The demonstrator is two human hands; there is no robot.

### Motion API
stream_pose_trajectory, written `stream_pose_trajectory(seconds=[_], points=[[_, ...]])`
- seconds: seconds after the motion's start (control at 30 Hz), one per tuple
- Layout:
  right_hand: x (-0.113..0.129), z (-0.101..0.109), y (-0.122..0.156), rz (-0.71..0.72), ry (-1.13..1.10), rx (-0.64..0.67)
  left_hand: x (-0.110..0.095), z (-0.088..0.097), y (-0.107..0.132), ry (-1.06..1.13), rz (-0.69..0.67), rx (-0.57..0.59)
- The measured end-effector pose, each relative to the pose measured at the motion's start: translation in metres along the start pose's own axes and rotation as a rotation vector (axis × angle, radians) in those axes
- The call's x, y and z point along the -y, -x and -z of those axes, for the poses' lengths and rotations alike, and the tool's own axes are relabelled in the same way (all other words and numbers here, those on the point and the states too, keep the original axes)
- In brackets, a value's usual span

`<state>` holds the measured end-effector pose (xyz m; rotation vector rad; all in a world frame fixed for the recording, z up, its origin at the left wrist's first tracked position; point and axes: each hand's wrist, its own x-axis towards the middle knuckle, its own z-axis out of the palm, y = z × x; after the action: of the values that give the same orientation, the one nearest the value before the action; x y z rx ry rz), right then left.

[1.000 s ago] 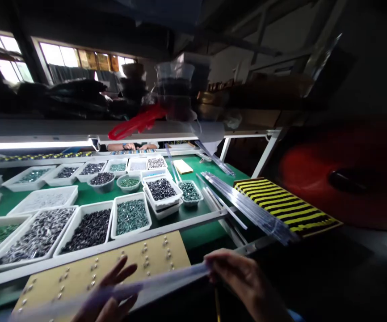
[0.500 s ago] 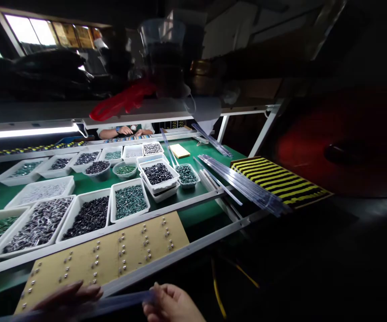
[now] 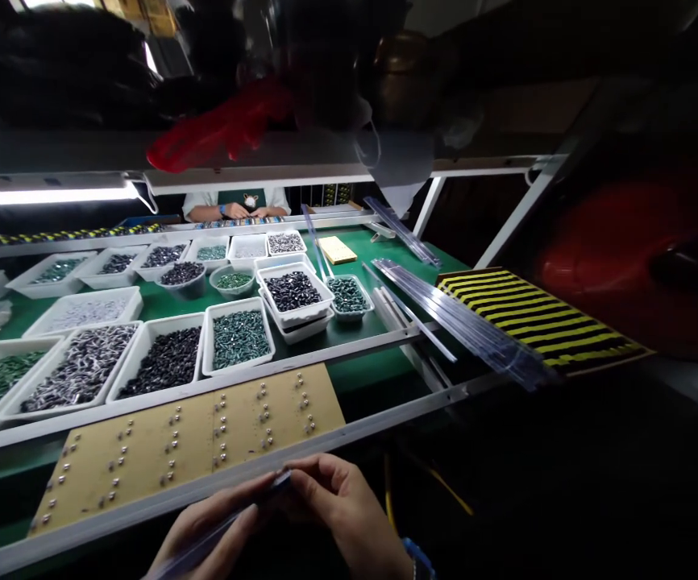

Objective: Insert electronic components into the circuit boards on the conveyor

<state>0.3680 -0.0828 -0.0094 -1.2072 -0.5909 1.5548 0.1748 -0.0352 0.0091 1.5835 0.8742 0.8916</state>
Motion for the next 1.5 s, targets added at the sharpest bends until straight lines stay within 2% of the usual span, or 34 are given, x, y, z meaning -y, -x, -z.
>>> stream_pose_trajectory(seconds=[0.07,0.17,0.23,0.33,0.43,0.5,0.57,0.63,0.77,0.8,0.87,1.1,1.27,1.4,1.5], points=[[0.005,0.010,-0.001,0.005,0.044,0.015,0.004,-0.001,-0.004,-0.011,-0.021,0.103],[0.016,0.022,-0.001,0.023,0.154,0.048,0.000,0.005,-0.016,-0.091,-0.077,0.299],[0.027,0.027,-0.001,0.034,0.261,0.067,-0.005,0.009,-0.022,-0.099,-0.072,0.357],[0.040,0.032,-0.003,0.050,0.383,0.105,-0.005,0.005,-0.022,0.015,0.055,0.262],[0.047,0.034,-0.009,0.005,0.340,0.126,0.006,-0.007,-0.015,0.286,0.286,0.149],[0.049,0.035,-0.015,-0.024,0.300,0.121,0.015,-0.016,-0.012,0.388,0.371,0.086],[0.051,0.039,-0.021,-0.019,0.349,0.124,0.020,-0.021,-0.011,0.359,0.378,0.016],[0.056,0.048,-0.026,0.088,0.549,0.092,0.023,-0.023,-0.012,0.298,0.374,-0.028],[0.068,0.073,-0.033,0.593,1.090,0.045,0.019,-0.020,-0.017,0.322,0.423,-0.087],[0.070,0.078,-0.034,0.696,1.175,0.075,0.017,-0.019,-0.018,0.341,0.440,-0.097],[0.073,0.086,-0.035,0.816,1.290,0.149,0.013,-0.019,-0.020,0.373,0.468,-0.108],[0.077,0.089,-0.035,0.968,1.508,0.274,-0.001,-0.024,-0.026,0.462,0.511,-0.172],[0.073,0.088,-0.036,1.038,1.560,0.253,-0.008,-0.028,-0.027,0.528,0.519,-0.223],[0.072,0.089,-0.036,1.028,1.584,0.269,-0.006,-0.028,-0.026,0.522,0.530,-0.227],[0.072,0.090,-0.037,1.072,1.583,0.255,-0.005,-0.029,-0.026,0.495,0.533,-0.234]])
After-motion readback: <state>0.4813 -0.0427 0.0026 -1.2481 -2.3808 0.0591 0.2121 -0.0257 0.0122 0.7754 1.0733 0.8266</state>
